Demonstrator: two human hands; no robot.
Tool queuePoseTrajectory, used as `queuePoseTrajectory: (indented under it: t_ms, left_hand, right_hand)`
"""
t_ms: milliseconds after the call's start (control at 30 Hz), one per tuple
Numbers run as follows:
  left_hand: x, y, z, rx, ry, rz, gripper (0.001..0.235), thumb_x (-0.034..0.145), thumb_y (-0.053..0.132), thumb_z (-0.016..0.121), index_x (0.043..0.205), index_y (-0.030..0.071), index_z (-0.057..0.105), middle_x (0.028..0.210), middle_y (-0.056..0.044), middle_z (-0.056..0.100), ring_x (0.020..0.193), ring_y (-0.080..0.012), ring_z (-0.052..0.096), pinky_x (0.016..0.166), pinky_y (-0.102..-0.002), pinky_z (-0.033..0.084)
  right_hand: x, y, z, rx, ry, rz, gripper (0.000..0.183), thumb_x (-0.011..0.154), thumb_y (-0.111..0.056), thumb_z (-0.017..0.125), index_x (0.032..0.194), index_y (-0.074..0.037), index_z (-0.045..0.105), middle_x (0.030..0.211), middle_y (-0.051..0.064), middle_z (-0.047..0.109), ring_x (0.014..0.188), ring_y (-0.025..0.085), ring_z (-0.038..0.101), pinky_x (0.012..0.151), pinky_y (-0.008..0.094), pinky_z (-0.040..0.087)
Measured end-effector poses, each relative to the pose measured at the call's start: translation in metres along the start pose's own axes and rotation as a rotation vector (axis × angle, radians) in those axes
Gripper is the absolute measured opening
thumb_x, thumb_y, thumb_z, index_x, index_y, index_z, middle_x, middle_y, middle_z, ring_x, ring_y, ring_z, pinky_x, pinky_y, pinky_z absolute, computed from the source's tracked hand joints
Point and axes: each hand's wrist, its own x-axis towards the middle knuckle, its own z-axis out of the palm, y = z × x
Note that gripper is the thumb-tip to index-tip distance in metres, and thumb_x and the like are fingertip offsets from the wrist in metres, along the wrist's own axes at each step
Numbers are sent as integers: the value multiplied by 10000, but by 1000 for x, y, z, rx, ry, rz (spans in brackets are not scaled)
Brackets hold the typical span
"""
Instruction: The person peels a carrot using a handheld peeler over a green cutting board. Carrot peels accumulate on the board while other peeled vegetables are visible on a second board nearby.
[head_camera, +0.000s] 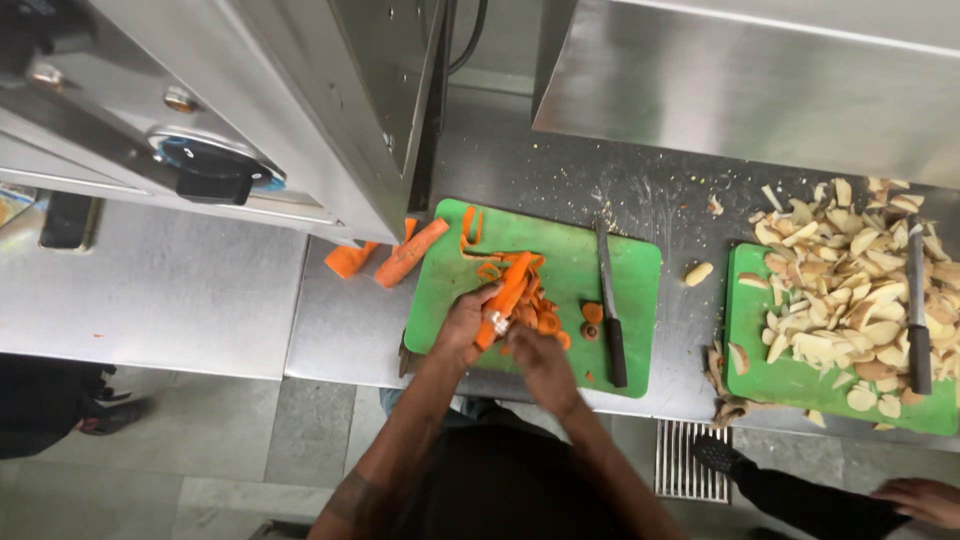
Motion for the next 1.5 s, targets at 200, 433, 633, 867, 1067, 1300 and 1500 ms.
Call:
queuePoseTrajectory:
  t_ms: [200, 433, 633, 867, 1067, 1300, 1500]
  left_hand:
    - [12, 8, 13, -168, -23, 124, 431, 1090, 392, 596, 1190, -26, 627, 880, -132, 674, 675, -243, 655, 559, -355, 564]
    - [-13, 10, 34, -147, -46, 55, 427, 1033, 314, 546, 1296, -17, 608, 1028, -157, 706, 850, -258, 687, 681, -401, 588]
    - [-2, 9, 36, -218, 44, 95, 419, 1028, 253, 522, 1322, -40, 573, 1101, -185, 707, 981, -319, 712, 842, -455, 611]
    - [19, 1, 11, -240, 323, 118, 407, 1002, 319, 470, 1292, 58, 586, 1072, -112, 707, 882, -282, 687, 724, -434, 552]
    - [28, 2, 5, -300, 175, 151, 320, 1042, 322, 533, 1212, 54, 572, 967, -115, 645, 811, -253, 656, 706, -411, 580]
    - [-19, 18, 33, -138, -5, 124, 360, 990, 249, 566, 1270, 31, 621, 1158, -86, 717, 1044, -193, 714, 919, -358, 588]
    - [-11, 16, 38, -123, 39, 79, 373, 981, 238, 580, 1273, 11, 627, 1128, -100, 726, 1017, -212, 721, 911, -374, 602]
  right_hand:
    - [-16, -15, 17, 148, -38, 95, 273, 1071, -217, 497, 881, -27, 545, 671, -3, 449, 620, 102, 411, 566, 293, 368]
    - [20, -18, -18, 105, 156, 63, 268, 1066, -214, 480, 922, -20, 596, 690, -16, 446, 623, 84, 390, 552, 274, 355]
    - [15, -28, -2, 35, 106, 54, 249, 1047, -209, 490, 928, -10, 581, 658, -5, 459, 607, 85, 419, 554, 279, 388]
    - [-4, -18, 25, 54, 83, 117, 275, 1064, -222, 486, 888, -21, 546, 642, -7, 432, 587, 96, 398, 538, 288, 369]
    - [8, -3, 10, 278, 143, 123, 245, 1044, -198, 504, 873, -34, 565, 697, -11, 469, 615, 83, 409, 549, 269, 360]
    - [48, -12, -37, 221, 212, 64, 216, 1051, -166, 518, 906, -10, 559, 711, -4, 493, 612, 90, 419, 559, 264, 382]
    - [55, -19, -44, -140, 137, 71, 209, 1012, -168, 501, 944, -8, 616, 669, 51, 562, 592, 123, 501, 568, 297, 445]
